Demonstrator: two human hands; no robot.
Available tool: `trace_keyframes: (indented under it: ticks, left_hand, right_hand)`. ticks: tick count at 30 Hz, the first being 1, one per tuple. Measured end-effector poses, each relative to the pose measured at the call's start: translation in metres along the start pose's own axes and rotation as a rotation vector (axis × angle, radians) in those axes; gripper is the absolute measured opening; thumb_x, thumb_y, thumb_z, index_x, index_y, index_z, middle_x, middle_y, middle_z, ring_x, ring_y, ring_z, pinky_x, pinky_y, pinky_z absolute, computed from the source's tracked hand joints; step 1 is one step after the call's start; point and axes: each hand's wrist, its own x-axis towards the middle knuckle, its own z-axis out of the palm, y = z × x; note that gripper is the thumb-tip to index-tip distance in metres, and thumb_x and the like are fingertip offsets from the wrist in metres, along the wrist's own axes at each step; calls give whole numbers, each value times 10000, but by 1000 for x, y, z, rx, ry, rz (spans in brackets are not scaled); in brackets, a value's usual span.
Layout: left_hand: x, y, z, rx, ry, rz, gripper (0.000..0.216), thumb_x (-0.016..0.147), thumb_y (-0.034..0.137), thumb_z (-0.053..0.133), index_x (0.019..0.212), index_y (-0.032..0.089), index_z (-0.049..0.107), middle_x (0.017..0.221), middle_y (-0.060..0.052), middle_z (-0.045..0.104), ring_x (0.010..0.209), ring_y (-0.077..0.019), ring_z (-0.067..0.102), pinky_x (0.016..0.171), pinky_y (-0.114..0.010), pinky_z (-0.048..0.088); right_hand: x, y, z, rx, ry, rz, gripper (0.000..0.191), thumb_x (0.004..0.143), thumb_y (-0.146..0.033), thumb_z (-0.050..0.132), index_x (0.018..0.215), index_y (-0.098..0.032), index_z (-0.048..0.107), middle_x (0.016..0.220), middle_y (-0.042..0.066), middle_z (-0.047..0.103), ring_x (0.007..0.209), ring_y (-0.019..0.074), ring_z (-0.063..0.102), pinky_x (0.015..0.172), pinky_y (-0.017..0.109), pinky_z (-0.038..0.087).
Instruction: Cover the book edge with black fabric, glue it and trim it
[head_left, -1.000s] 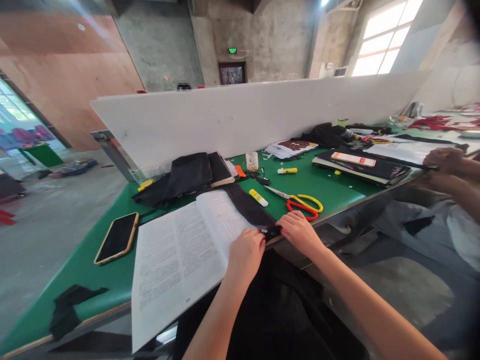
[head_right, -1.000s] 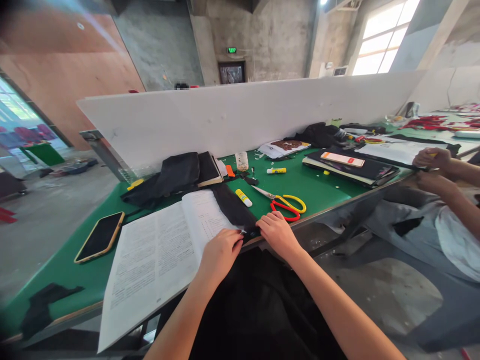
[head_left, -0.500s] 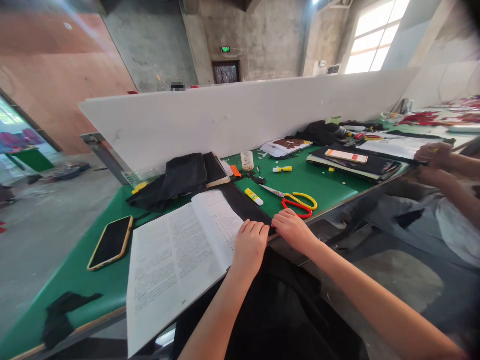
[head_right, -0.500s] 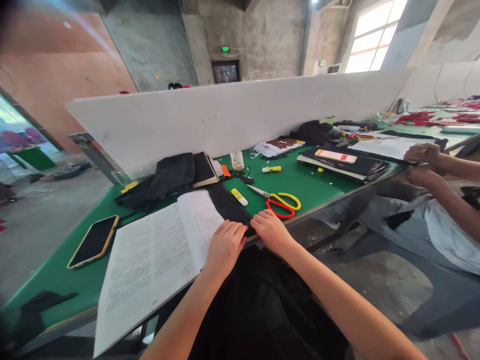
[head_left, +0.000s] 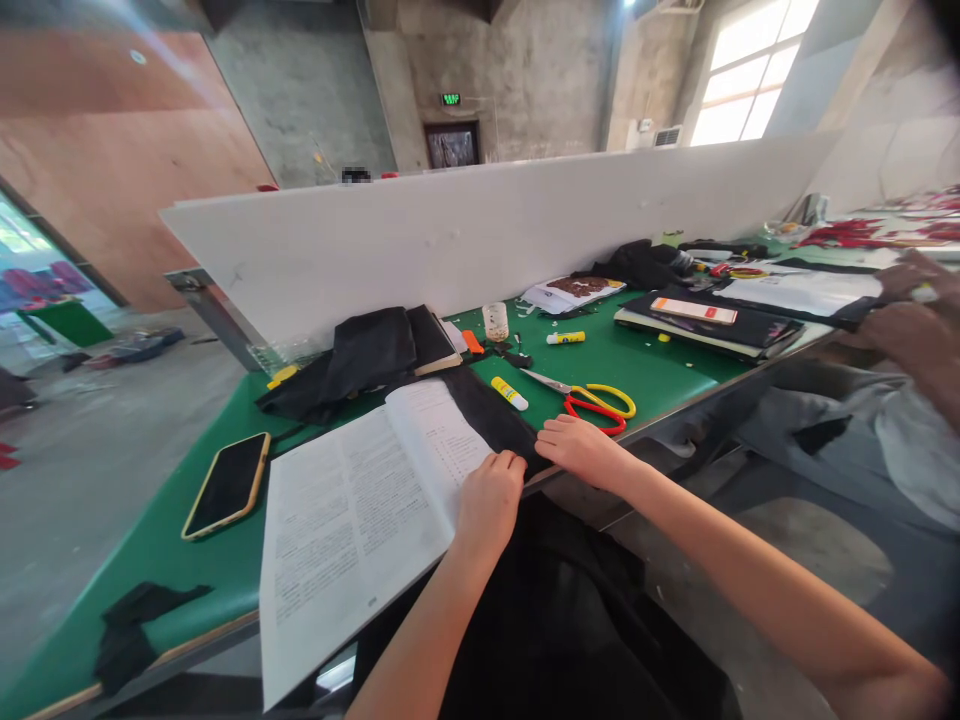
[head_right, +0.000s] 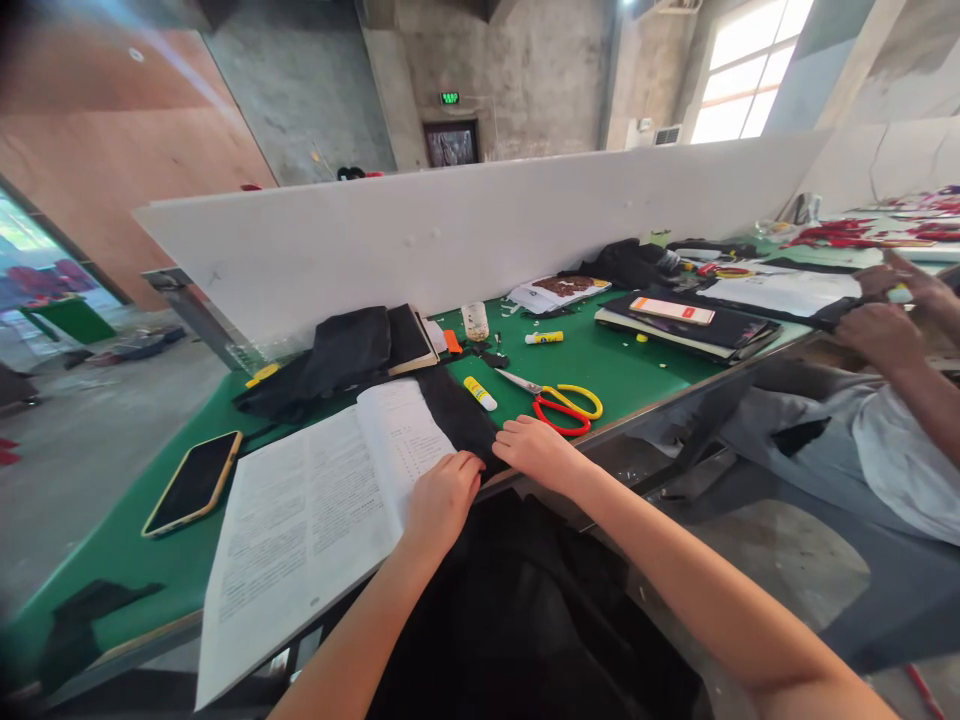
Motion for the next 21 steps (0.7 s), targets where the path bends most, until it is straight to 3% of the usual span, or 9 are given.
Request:
trace_keyframes:
  ticks: [7,13,19,21]
  left_hand:
    - [-1,4,4,39,16,-73,126,904,147,446,950,201,551,907,-24,630,788,-171,617,609,-272,443]
    - [0,6,-3,-32,20,-119,142,890,127,452,942,220,546,931,-8,623,824,-155,616,622,-245,445]
    - [-1,19,-12,-70,93,-82,370,836,140,523,1194,214,468,1043,-48,601,964,-201,569,685,-284,471]
    - [3,24,-13,-77,129,-45,326,841,222,551,1161,198,495,1026,-55,601,967,-218,553,722,-314,470]
  right_hand:
    - [-9,2,6,85,30,43,132,843,-62,488,805,-152,576,793,49,592,796,177,507,669,285,345]
    - [-10,8,18,232,74,157,129,773,-53,542,810,-169,583,793,19,617,791,152,551,658,245,384]
    - [-9,11,19,319,79,218,151,744,-40,540,777,-176,595,758,6,619,760,143,557,651,227,381]
    - [-9,10,18,333,81,236,164,734,-27,529,761,-174,596,740,7,613,742,141,551,636,225,373]
